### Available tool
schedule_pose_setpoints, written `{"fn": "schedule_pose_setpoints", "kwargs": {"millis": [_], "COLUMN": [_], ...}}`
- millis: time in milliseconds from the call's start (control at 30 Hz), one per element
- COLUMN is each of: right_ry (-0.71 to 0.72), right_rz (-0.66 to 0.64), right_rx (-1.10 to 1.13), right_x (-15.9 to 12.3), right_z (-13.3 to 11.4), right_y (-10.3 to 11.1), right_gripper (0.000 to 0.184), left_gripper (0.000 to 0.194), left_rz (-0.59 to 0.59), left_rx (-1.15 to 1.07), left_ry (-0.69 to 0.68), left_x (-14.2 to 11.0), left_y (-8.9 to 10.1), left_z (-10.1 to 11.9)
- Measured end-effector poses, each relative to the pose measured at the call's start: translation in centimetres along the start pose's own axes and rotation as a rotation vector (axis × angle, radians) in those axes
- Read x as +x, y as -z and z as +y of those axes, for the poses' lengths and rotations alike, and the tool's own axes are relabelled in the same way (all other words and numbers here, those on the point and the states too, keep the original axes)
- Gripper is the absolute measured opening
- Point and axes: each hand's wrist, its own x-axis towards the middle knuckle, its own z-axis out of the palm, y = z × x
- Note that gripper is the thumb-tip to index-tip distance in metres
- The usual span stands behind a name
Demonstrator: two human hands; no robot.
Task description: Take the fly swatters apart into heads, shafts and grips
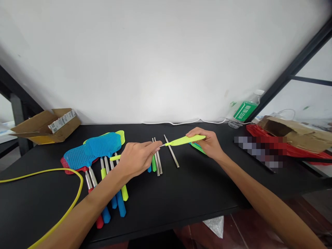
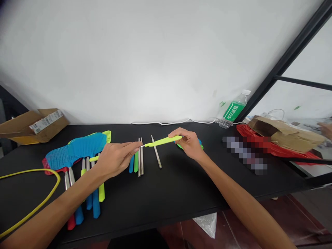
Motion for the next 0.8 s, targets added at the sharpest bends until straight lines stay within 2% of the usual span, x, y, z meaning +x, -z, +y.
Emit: {"fn": "schedule_pose_setpoints", "kwargs": {"millis": [100, 167, 300, 400, 467, 533, 600, 667, 733, 800], "right_ry": [0.036, 0.009, -0.148, -0.25, -0.227, -0.173, -0.144, -0.141, -0.137, -0.103], "right_rz": [0.04, 0.052, 0.067, -0.021, -0.118, -0.181, -0.191, -0.177, -0.181, -0.185], "right_rx": [0.036, 0.064, 0.197, 0.295, 0.271, 0.195, 0.129, 0.096, 0.074, 0.039], "right_x": [0.1, 0.0, -0.1, -0.2, -0.4, -0.7, -1.0, -1.3, -1.5, -1.4], "right_z": [0.2, 0.3, 0.4, 0.2, -0.1, -0.5, -0.7, -0.9, -0.8, -0.7], "right_y": [-0.1, -0.2, -0.3, -0.5, -0.6, -0.8, -1.1, -1.2, -1.3, -1.3], "right_gripper": [0.022, 0.022, 0.039, 0.051, 0.05, 0.043, 0.035, 0.036, 0.037, 0.031], "left_gripper": [0.029, 0.028, 0.025, 0.022, 0.021, 0.022, 0.023, 0.024, 0.026, 0.029], "left_rz": [-0.025, -0.013, 0.062, 0.072, 0.054, 0.04, 0.031, 0.03, 0.029, 0.03], "left_rx": [0.017, 0.019, 0.023, 0.07, 0.096, 0.092, 0.08, 0.082, 0.089, 0.089], "left_ry": [-0.003, -0.006, 0.021, 0.044, 0.034, 0.001, -0.032, -0.04, -0.025, 0.0], "left_x": [-0.1, -0.1, 0.0, 0.1, 0.2, 0.2, 0.2, 0.2, 0.2, 0.2], "left_y": [-0.1, -0.1, 0.0, 0.0, 0.0, 0.0, 0.1, 0.2, 0.3, 0.4], "left_z": [-0.1, -0.1, -0.2, 0.0, 0.1, 0.3, 0.4, 0.5, 0.4, 0.3]}}
